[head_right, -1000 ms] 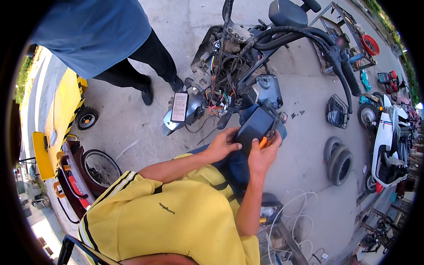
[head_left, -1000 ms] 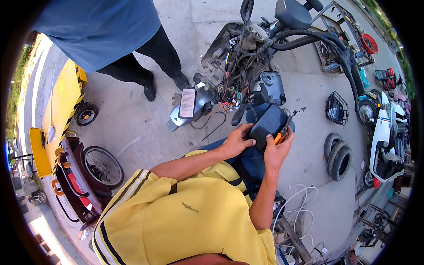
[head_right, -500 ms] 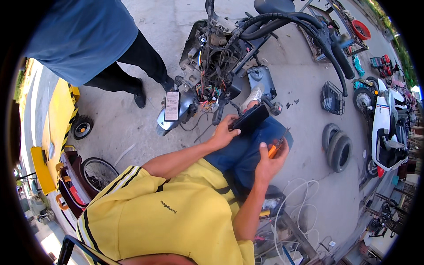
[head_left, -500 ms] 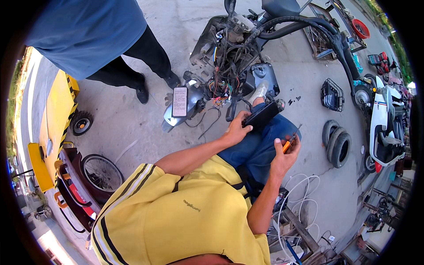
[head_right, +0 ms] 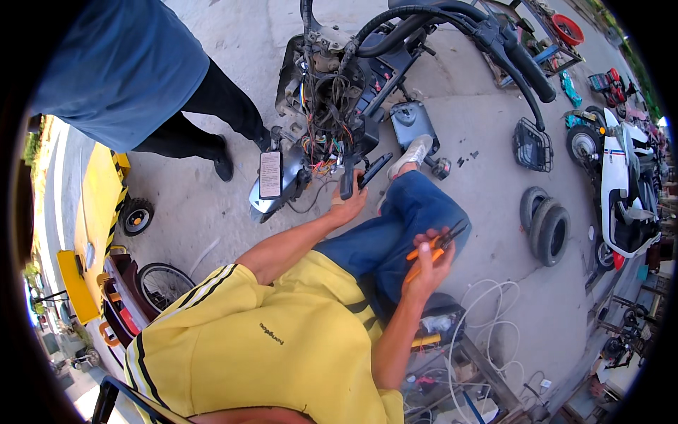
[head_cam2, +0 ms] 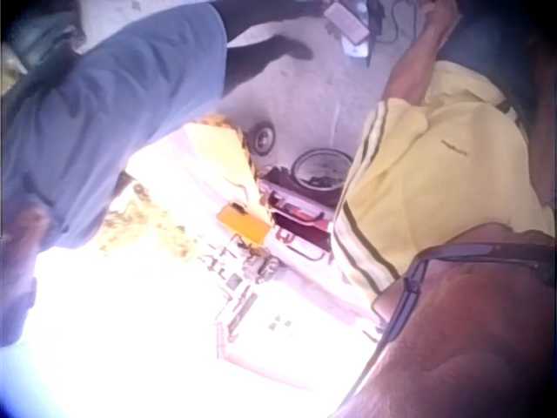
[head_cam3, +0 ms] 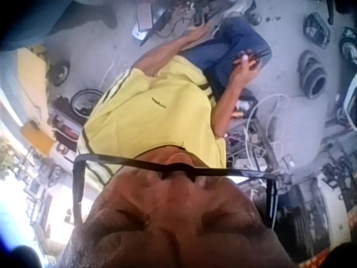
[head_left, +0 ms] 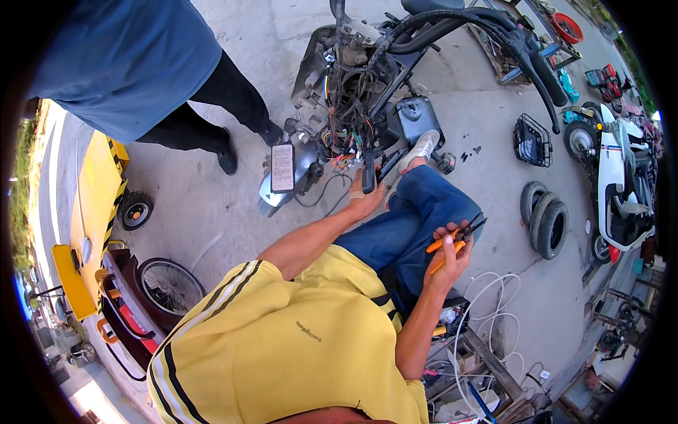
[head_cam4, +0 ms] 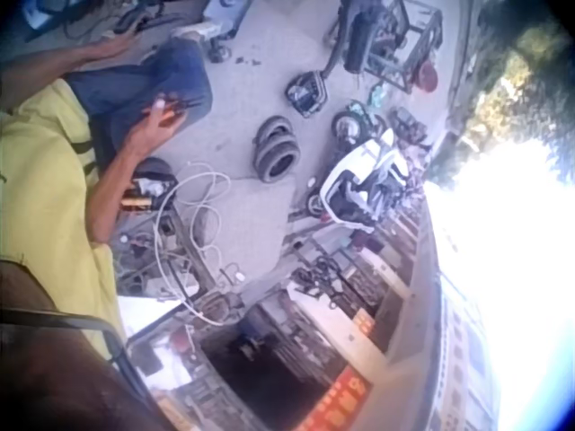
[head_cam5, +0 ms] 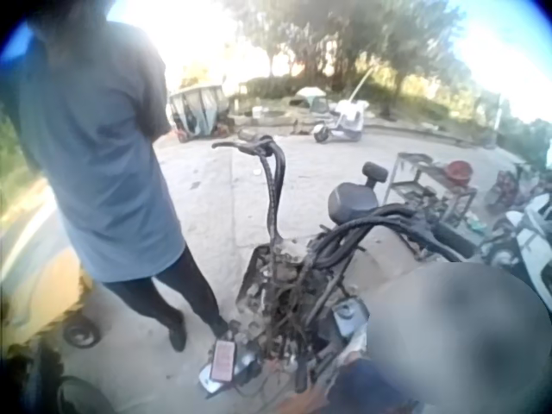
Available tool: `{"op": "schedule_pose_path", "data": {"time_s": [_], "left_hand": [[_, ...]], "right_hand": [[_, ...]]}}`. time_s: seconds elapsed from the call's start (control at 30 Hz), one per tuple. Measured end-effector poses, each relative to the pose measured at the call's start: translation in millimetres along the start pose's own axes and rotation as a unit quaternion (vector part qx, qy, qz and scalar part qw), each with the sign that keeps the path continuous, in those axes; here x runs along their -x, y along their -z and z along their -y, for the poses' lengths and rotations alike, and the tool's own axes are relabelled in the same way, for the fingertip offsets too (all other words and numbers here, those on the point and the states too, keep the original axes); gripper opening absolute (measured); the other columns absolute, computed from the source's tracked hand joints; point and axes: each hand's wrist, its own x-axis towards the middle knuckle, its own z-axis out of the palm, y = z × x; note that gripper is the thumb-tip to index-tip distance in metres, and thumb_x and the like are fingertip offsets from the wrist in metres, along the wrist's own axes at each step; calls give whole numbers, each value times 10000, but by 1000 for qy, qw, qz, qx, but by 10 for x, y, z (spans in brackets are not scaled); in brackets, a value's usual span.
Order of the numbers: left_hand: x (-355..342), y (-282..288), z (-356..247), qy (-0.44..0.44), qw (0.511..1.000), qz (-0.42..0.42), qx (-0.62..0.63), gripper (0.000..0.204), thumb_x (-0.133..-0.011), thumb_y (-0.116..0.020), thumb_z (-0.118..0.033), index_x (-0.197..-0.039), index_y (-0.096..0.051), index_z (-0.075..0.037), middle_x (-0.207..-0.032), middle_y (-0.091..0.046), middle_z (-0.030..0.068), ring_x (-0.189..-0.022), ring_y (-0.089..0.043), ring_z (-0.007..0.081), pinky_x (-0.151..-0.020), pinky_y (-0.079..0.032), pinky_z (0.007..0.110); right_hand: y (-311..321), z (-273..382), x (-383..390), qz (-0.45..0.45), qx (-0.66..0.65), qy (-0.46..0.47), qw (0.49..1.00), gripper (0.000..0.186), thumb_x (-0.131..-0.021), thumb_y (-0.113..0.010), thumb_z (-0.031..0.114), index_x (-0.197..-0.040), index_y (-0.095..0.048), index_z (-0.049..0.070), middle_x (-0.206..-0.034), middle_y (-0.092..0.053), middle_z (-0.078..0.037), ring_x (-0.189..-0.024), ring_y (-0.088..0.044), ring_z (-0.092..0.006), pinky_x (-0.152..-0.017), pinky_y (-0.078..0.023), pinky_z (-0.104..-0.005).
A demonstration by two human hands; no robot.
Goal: The person repairs an electric scooter by working on the handlebar wiring, then removes the seat using a screwdriver to access the battery compartment. The person uses pliers and a screwdriver to manipulate wires and fasteners.
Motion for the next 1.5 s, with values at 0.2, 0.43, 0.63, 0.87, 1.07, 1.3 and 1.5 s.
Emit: {"op": "schedule_pose_path", "data": {"time_s": [0.2,0.43,0.63,0.87,1.07,1.3,1.5], "left_hand": [[-103,17,-7,53,998,14,-20,501,-894,-689,-210,-1350,-505,-114,-1217,-585,196,-1106,-622,402,-924,-527,513],[-52,97,32,8,999,35,-21,637,-888,-703,-174,-1448,-436,-30,-1353,-524,260,-1256,-532,466,-1062,-447,533],[430,337,-314,-71,988,136,-20,567,-939,-706,-181,-1425,-493,17,-1437,-524,259,-1321,-525,437,-1108,-431,487],[482,1012,-1776,-109,912,306,252,378,-958,-743,-174,-1267,-653,24,-1257,-660,145,-1141,-644,267,-994,-511,369],[747,1015,-2208,-169,917,300,199,427,-880,-826,-96,-1249,-668,50,-1185,-680,127,-1094,-652,223,-968,-514,330],[935,1075,-2229,-165,902,314,246,385,-926,-792,-86,-1267,-665,40,-1215,-671,88,-1119,-623,182,-1027,-467,323],[1034,963,-2281,-132,878,348,299,289,-954,-737,-78,-1205,-635,22,-1174,-651,55,-1065,-610,150,-982,-474,311]], "right_hand": [[67,-40,-27,47,-116,-16,992,575,-998,-644,129,-1506,-416,-19,-1242,-623,-163,-1092,-661,-288,-999,-525,-437],[223,28,14,65,-247,-58,965,563,-1096,-509,345,-1590,-373,111,-1480,-501,-178,-1403,-493,-390,-1151,-433,-598],[278,205,116,58,-312,-133,939,630,-1068,-574,191,-1630,-291,161,-1407,-557,-191,-1318,-574,-389,-1063,-499,-579],[206,39,361,35,-162,-85,982,689,-968,-679,6,-1554,-317,29,-1026,-616,-100,-855,-635,-184,-740,-575,-326],[22,-52,503,-79,46,48,995,668,-964,-713,9,-1535,-368,14,-1011,-693,-84,-825,-662,-128,-720,-550,-296],[122,218,666,-50,233,83,968,712,-972,-656,87,-1577,-280,80,-1037,-746,-231,-919,-731,-458,-742,-568,-473],[213,210,807,-102,287,210,929,732,-934,-676,64,-1554,-289,16,-1162,-723,-269,-967,-731,-457,-786,-600,-496]]}}
